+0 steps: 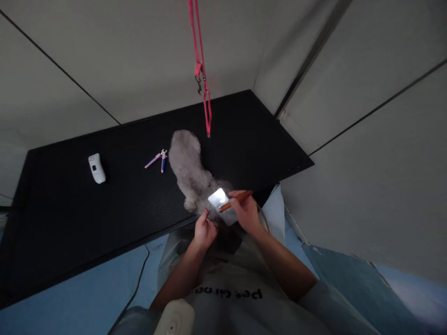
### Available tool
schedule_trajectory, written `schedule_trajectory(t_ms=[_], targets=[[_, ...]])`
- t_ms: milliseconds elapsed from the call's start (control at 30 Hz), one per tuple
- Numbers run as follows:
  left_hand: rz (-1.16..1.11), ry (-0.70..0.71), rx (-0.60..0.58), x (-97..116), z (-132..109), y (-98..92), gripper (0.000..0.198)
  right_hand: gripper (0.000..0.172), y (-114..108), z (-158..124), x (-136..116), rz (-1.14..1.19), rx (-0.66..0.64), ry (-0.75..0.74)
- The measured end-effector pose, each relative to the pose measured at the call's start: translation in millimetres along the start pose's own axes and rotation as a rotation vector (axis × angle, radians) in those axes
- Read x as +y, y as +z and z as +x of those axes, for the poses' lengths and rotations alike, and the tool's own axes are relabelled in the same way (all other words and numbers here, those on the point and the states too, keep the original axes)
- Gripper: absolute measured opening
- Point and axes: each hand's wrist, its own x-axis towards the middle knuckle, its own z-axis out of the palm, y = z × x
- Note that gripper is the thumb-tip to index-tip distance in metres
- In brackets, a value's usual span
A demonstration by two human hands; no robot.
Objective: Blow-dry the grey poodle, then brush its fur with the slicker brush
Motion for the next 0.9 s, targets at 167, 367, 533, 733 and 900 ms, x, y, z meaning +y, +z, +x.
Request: schedule_trajectory(t_ms=[167, 367, 533, 733, 900], targets=[[0.017, -0.004, 0.031, -2.2, -1.7, 4.5, 0.028, 0.009, -1.9, 3.8, -4.2, -0.062, 0.072, -0.105], [0.051, -0.086, 0.062, 14.0, -6.5, 13.1, 0.037, 0.009, -11.4, 9.5, -0.8, -0.066, 0.184, -0.101], [0.416, 0.088, 0.045, 32.8, -3.2, 2.0, 0.037, 0.011, -10.9, 9.9, -1.9, -0.066, -0.138, -0.131], [0.741, 0.689, 0.090, 42.3, 7.6, -19.2, 0.033, 0.013, -4.9, 31.3, 7.0, -0.025, -0.022, -0.069], [0.593, 0.733, 0.188, 38.4, 22.5, -20.3, 0.035, 0.014, -1.4, 46.5, 7.1, -0.034, -0.095, 0.043]])
